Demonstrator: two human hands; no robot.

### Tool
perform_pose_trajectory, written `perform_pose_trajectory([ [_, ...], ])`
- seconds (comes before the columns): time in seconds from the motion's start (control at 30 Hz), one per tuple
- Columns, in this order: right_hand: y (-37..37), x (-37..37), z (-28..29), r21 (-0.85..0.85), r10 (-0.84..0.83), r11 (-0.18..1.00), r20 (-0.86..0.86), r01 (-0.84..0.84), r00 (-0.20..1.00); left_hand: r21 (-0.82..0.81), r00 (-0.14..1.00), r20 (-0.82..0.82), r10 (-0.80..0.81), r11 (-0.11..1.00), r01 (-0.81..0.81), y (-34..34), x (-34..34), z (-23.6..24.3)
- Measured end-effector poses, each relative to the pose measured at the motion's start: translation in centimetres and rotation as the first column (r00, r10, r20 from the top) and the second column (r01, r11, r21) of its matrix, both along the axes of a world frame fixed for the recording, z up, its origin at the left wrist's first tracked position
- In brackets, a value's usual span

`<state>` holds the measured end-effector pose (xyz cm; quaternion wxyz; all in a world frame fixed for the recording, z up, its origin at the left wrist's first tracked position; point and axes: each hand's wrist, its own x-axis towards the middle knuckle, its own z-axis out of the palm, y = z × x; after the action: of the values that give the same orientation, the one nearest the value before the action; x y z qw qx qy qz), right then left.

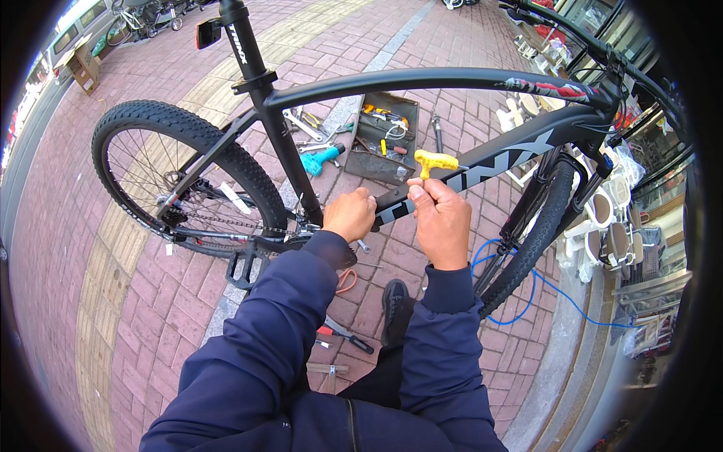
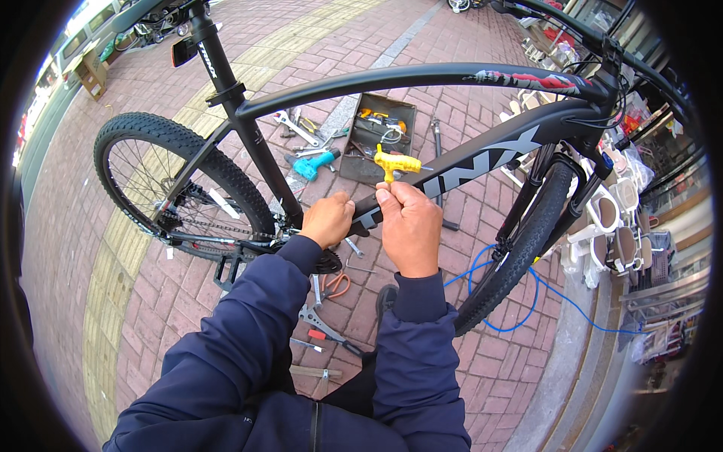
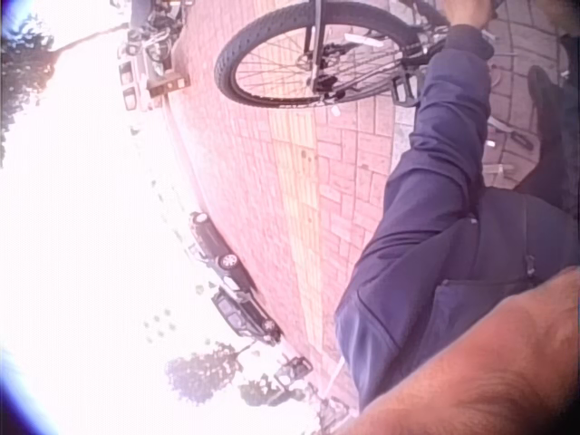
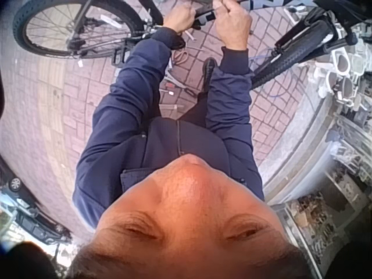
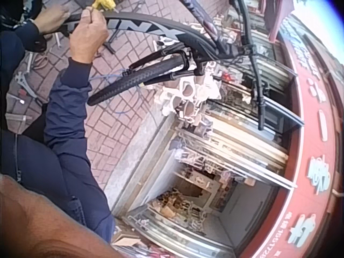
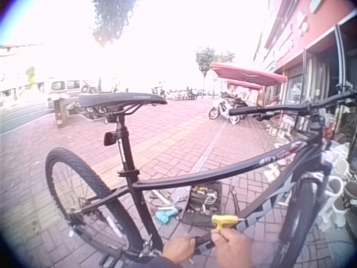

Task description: The person uses a yellow T-handle hex key to tighten bolts on the crankset and chainring area of a black mountain bike. They rotate the crank arm and pedal to check the drivetrain while continuing to adjust fasteners on the bottom bracket area.

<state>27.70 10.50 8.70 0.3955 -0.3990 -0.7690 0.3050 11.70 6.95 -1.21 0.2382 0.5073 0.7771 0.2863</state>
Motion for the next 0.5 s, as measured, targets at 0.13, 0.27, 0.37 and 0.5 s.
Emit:
perform_pose_trajectory([
  [0.13,-0.1,-0.09,0.3,0.003,-0.005,1.0,0.004,0.005,1.0,-0.015,1.0,0.015,-0.024,1.0,0.024,-0.18,-0.21,0.44],
  [0.27,-0.34,-0.18,0.66,-0.052,-0.029,0.998,-0.022,0.028,0.999,-0.029,1.0,-0.005,0.018,0.999,-0.018,-0.03,-0.03,0.24],
  [0.37,-0.4,-0.21,0.79,-0.051,-0.028,0.998,-0.019,0.027,0.999,0.006,1.0,-0.019,-0.019,1.0,0.02,0.07,0.11,-0.07],
  [0.5,-0.36,-0.17,0.72,-0.059,-0.038,0.998,-0.031,0.036,0.999,-0.014,1.0,-0.029,-0.008,1.0,0.008,0.02,0.08,0.12],
])
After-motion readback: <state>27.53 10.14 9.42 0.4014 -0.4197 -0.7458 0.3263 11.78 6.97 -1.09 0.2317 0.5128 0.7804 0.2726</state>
